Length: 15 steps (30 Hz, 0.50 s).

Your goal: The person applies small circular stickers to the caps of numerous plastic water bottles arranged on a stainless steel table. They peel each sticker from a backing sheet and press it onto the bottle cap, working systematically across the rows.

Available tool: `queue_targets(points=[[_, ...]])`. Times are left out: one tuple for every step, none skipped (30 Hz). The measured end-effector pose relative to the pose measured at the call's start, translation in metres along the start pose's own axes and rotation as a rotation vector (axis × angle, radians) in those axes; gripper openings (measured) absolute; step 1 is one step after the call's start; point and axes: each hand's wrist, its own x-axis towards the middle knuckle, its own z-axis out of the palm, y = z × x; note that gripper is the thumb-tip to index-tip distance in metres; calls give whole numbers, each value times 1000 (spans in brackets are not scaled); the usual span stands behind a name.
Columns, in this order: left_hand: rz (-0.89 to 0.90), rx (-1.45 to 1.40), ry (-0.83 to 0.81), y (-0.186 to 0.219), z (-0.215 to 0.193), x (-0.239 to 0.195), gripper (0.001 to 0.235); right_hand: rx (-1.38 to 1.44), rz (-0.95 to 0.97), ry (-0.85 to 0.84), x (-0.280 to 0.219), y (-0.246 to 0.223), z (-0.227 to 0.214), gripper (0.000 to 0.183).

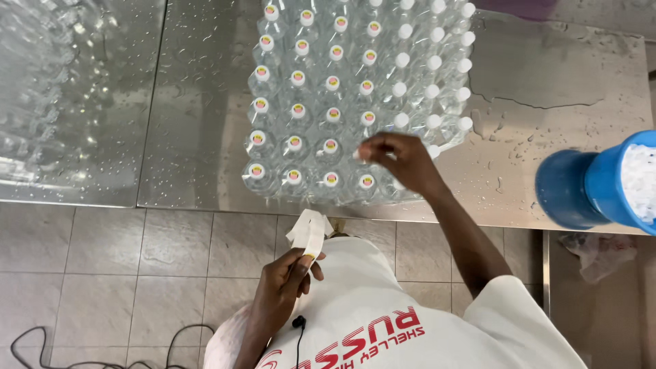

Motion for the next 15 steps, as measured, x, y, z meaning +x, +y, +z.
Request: queue_targets(points=[[2,4,-11,-2,2,3,36,-1,4,11,27,12,-14,19],[-7,-9,-7,-6,4,5,37,-75,-115,113,54,24,-28,15],[-15,-22,-3,-9,6,7,39,-149,-235,214,82,35,-41,12],[-12,-22,-3,-10,9,9,39,-151,-238,216,112,49,-54,12],[-23,-34,0,-11,13,12,38,-178,-368,290,143,61,-67,13],[-32,-47,6,-11,16,14,38,-205,-503,360,176,73,-80,16],[-26,-48,10,-13,19,18,38,-206,-509,360,203,80,-90,16],[-55,-75,13,-14,23,21,38,-215,-531,384,231,87,-100,16],[-83,-102,15,-16,27,26,39,-224,-552,408,260,93,-110,16],[-83,-106,21,-17,31,28,39,-223,-556,402,283,101,-114,16],[-71,-120,31,-18,34,31,38,-270,-621,396,307,110,-119,12],[-59,-134,40,-19,38,34,38,-318,-686,390,331,119,-123,10],[-59,-138,45,-21,41,38,38,-318,-689,384,343,121,-125,10],[-60,-160,62,-23,44,40,39,-364,-679,358,354,125,-125,11],[-60,-181,80,-26,46,43,41,-410,-668,331,365,128,-125,12]])
